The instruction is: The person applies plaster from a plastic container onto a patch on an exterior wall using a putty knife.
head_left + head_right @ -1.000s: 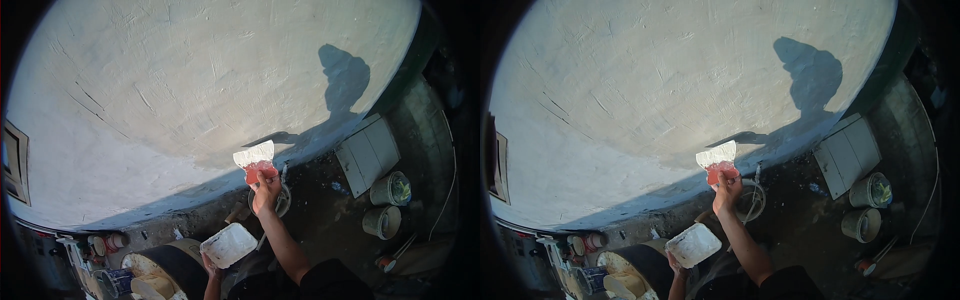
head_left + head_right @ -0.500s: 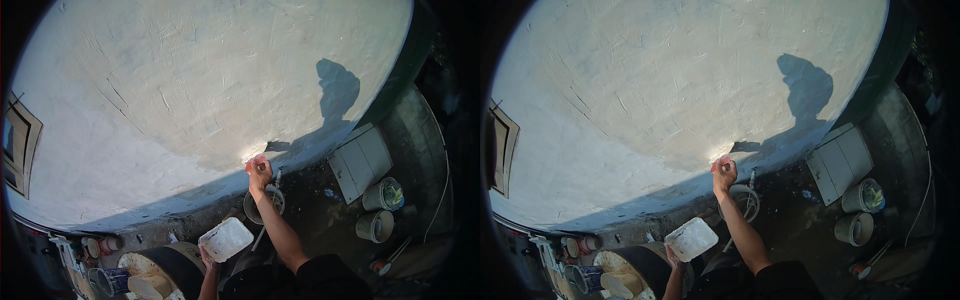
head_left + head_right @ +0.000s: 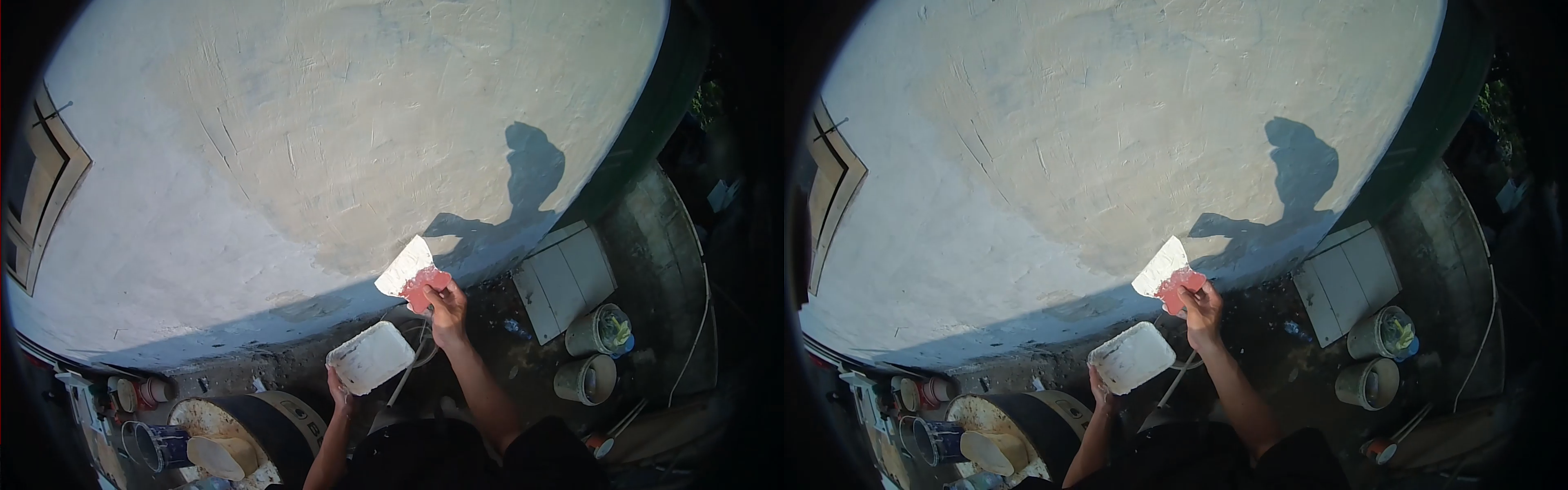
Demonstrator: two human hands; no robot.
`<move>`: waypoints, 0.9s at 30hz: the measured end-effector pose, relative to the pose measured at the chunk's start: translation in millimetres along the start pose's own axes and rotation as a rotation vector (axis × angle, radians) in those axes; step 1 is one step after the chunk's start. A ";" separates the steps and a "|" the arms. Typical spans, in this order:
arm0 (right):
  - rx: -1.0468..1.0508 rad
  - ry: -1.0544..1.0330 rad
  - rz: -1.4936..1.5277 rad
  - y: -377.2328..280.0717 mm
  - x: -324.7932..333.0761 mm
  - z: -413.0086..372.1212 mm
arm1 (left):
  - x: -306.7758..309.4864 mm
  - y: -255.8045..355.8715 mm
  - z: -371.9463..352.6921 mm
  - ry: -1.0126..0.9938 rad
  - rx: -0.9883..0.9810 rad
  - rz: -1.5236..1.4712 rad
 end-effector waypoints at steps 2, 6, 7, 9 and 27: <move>-0.039 -0.011 -0.156 -29.5 31.2 -13.6 | -22.4 -1.8 -0.9 -0.020 -0.008 -0.056; -0.221 -0.092 -0.404 -106.8 56.6 -24.4 | -36.8 -38.0 1.0 -0.056 -0.025 -0.009; -0.175 -0.180 -0.515 -116.0 65.5 -26.4 | -65.9 -32.4 -9.2 -0.053 -0.035 0.004; -0.092 -0.345 -0.745 -134.2 72.6 -21.2 | -92.9 -46.9 -14.6 -0.048 -0.033 -0.062; 0.203 -1.118 -1.464 -156.2 81.0 -55.7 | -199.6 -167.6 -65.4 -0.214 0.010 -0.076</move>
Point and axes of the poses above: each hand's wrist, its own z-axis towards the middle knuckle, its own x-axis out of the back of the hand, y = z × x, the point moved 2 cm from there along z, towards the middle knuckle, and after that the axes turned 6 degrees about -y, right-handed, at the moved point
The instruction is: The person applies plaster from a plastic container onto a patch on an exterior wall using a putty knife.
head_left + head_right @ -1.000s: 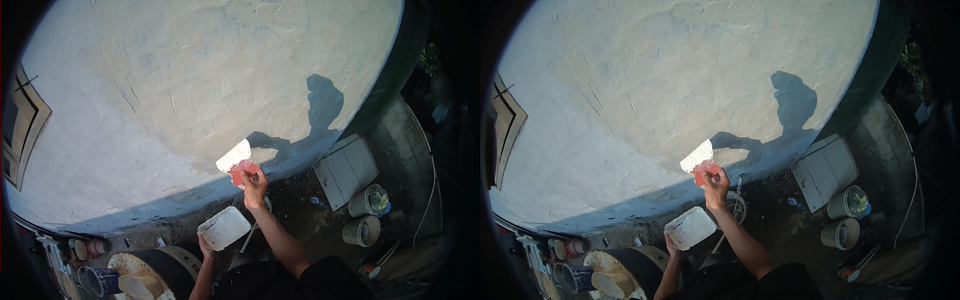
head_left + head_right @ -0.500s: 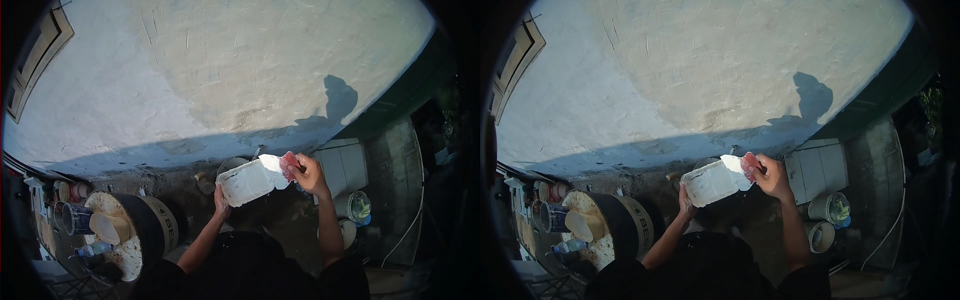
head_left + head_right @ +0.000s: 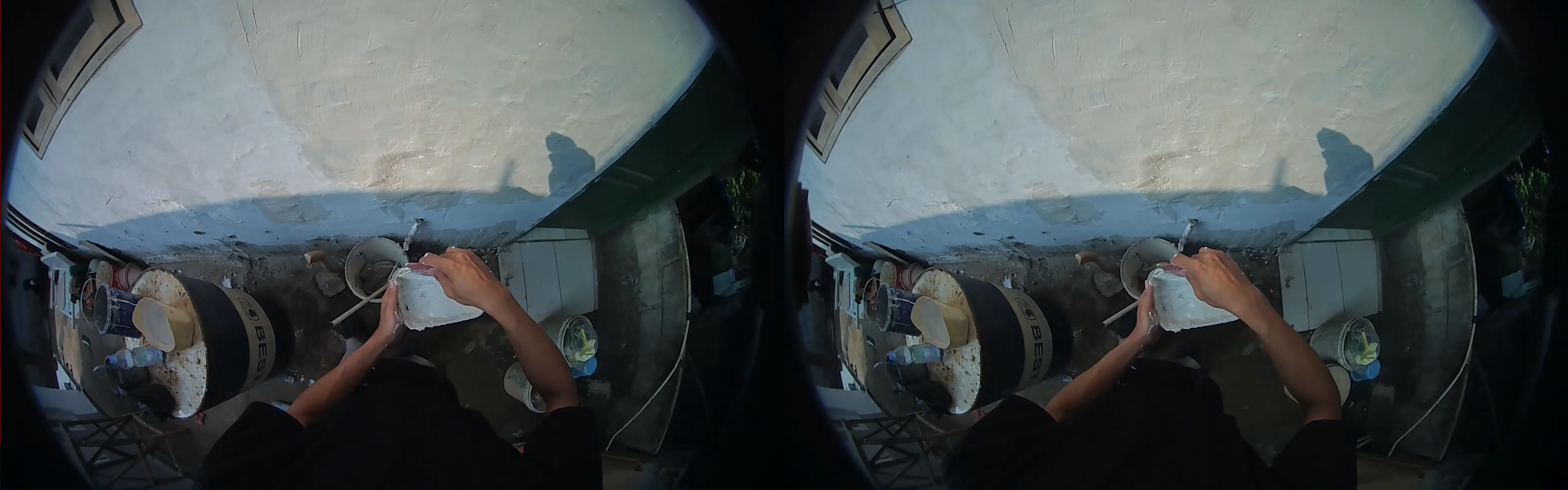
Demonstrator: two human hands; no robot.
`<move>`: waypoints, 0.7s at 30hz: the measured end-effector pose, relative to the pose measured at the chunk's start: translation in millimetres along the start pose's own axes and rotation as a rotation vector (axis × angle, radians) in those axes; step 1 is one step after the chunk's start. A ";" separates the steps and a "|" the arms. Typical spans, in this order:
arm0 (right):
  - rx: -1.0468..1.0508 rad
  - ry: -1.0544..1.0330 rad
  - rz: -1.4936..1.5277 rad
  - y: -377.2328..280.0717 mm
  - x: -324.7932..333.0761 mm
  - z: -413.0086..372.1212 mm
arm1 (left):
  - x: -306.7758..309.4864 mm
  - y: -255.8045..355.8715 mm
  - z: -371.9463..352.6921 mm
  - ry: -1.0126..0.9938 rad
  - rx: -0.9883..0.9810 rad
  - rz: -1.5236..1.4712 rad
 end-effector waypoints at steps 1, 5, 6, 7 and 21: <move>0.047 -0.016 -0.006 1.3 -0.6 1.0 | -2.4 -0.6 1.4 -0.011 0.006 -0.011; 0.107 -0.112 -0.043 1.8 7.3 0.5 | -7.4 0.8 2.5 -0.045 -0.015 0.069; 0.132 -0.120 -0.038 2.9 6.5 0.7 | -11.6 4.2 2.7 -0.043 -0.012 0.046; 0.157 -0.129 -0.034 3.0 5.9 0.6 | -17.1 7.6 2.1 -0.041 -0.009 0.021; 0.181 -0.261 -0.070 -8.3 5.7 7.8 | -6.9 20.6 16.1 -0.021 -0.043 0.013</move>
Point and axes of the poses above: each hand's wrist, its own z-axis towards the middle knuckle, its own x-axis out of the back of the hand, y = z × x, the point moved 2 cm from there along z, towards the middle knuckle, and after that the axes turned 6 degrees about -y, right-handed, at the moved point
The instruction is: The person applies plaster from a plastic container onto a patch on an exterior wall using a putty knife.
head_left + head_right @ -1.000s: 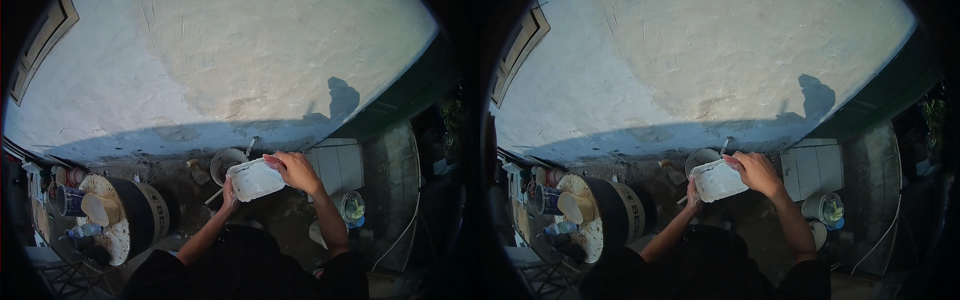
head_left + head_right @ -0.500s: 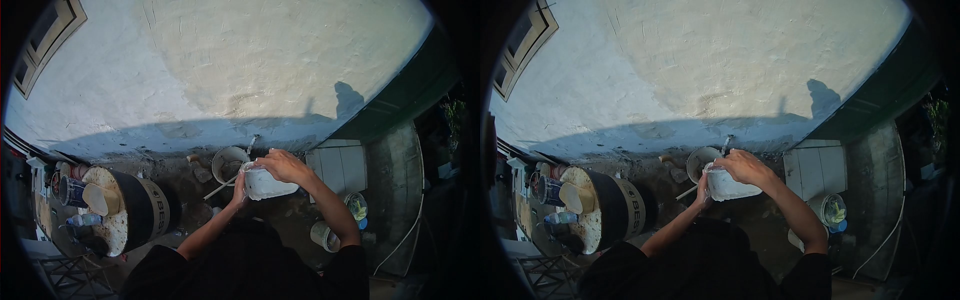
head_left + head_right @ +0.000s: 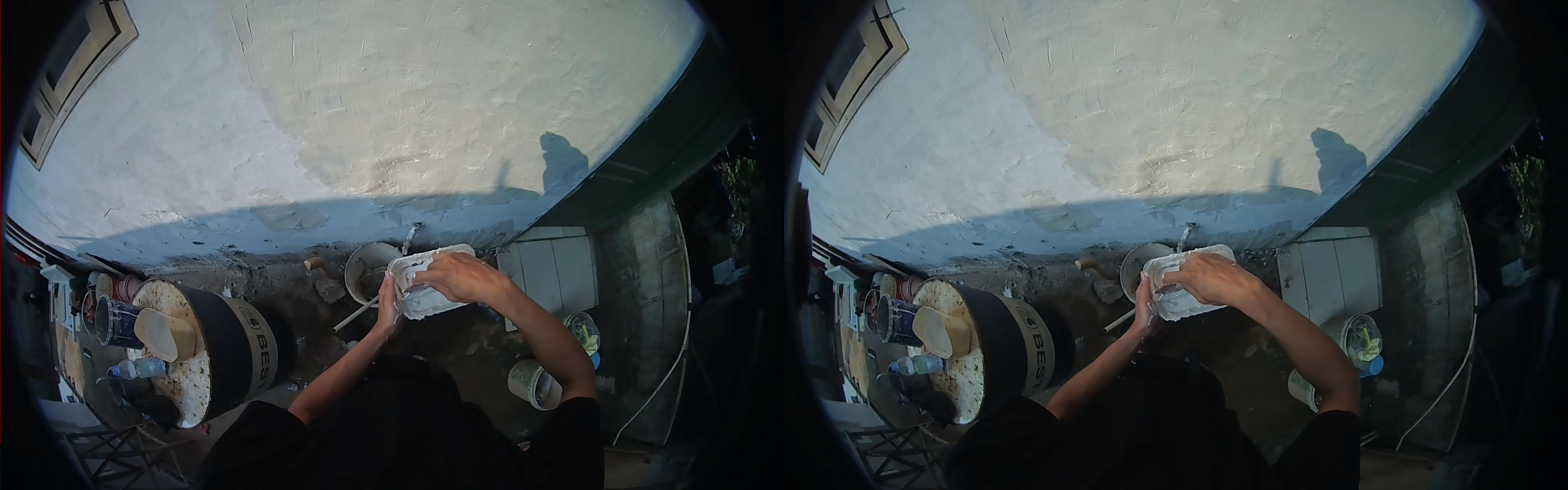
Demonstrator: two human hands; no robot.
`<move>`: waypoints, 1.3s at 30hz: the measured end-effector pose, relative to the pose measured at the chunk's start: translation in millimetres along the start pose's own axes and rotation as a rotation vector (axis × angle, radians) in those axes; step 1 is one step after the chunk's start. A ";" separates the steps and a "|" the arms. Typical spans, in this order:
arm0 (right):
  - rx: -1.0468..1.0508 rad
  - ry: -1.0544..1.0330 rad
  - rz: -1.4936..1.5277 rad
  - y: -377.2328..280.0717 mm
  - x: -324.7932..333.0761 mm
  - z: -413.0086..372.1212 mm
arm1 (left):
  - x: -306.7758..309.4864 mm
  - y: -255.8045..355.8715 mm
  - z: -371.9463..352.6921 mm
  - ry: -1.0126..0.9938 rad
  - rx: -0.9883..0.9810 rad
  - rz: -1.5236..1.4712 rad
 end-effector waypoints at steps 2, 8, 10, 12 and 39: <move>-0.041 0.023 0.005 0.3 2.5 0.6 | 5.5 -3.2 2.0 0.006 0.002 -0.020; -0.268 0.125 0.124 5.8 24.6 1.4 | 16.0 -6.7 6.9 0.032 -0.118 0.071; -0.325 0.125 0.138 10.7 26.4 1.4 | 24.4 -12.7 9.6 0.069 -0.115 0.076; -0.307 0.172 0.162 15.1 21.9 1.1 | 24.9 -14.2 9.4 0.069 -0.113 0.079; -0.466 0.070 0.312 59.5 -10.6 -2.9 | -4.7 -15.4 22.0 0.102 -0.183 0.171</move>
Point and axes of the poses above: each hand's wrist, its own z-axis towards the middle knuckle, its own x-axis out of the back of the hand, y = z × x, the point moved 2 cm from there along z, towards the middle knuckle, and after that the axes turned 6 degrees about -y, right-handed, at the moved point
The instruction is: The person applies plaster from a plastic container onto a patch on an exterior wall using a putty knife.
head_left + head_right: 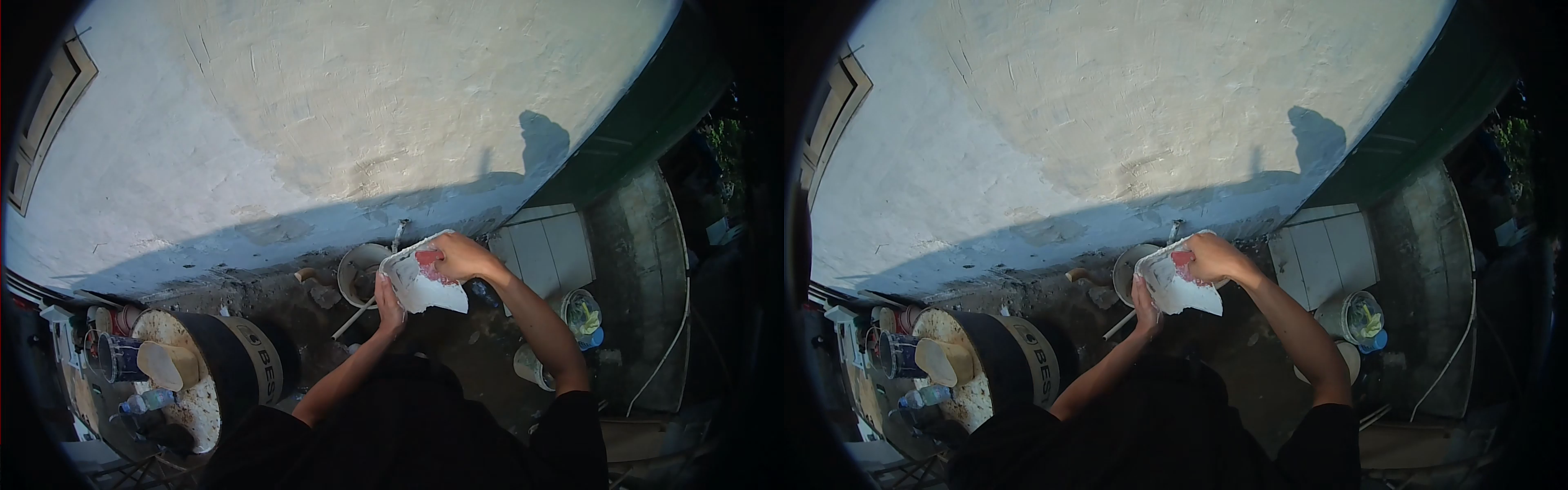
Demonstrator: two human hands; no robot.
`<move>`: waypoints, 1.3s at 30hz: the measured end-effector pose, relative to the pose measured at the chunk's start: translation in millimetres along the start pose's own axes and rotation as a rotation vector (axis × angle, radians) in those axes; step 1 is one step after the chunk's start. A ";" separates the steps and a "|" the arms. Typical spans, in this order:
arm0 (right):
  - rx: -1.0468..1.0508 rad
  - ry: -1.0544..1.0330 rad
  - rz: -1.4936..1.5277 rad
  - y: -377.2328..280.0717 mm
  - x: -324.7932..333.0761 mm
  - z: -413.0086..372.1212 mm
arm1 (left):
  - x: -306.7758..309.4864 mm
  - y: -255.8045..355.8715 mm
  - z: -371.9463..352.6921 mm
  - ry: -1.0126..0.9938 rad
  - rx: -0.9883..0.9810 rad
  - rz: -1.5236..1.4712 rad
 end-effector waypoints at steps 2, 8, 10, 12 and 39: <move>-0.057 -0.030 0.089 5.8 -1.7 -0.8 | -4.4 0.9 -1.5 0.020 -0.032 -0.006; -0.291 -0.157 0.483 20.1 -12.1 -5.7 | -13.9 7.3 -3.2 0.012 -0.061 0.010; -0.315 -0.158 0.552 29.3 -20.8 -6.2 | -15.6 9.3 -3.6 0.029 -0.064 0.014; -0.315 -0.146 0.616 38.3 -32.2 -6.6 | -12.4 7.9 -3.9 0.025 -0.065 0.038; -0.200 0.041 1.064 28.1 -48.6 -5.7 | -3.3 2.3 -4.3 0.052 -0.064 0.019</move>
Point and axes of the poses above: each hand's wrist, its own z-axis towards the middle knuckle, its own x-axis out of the back of the hand, y = z × x, the point moved 2 cm from there along z, towards the middle knuckle, and after that the axes turned 6 degrees about -y, right-handed, at the moved point
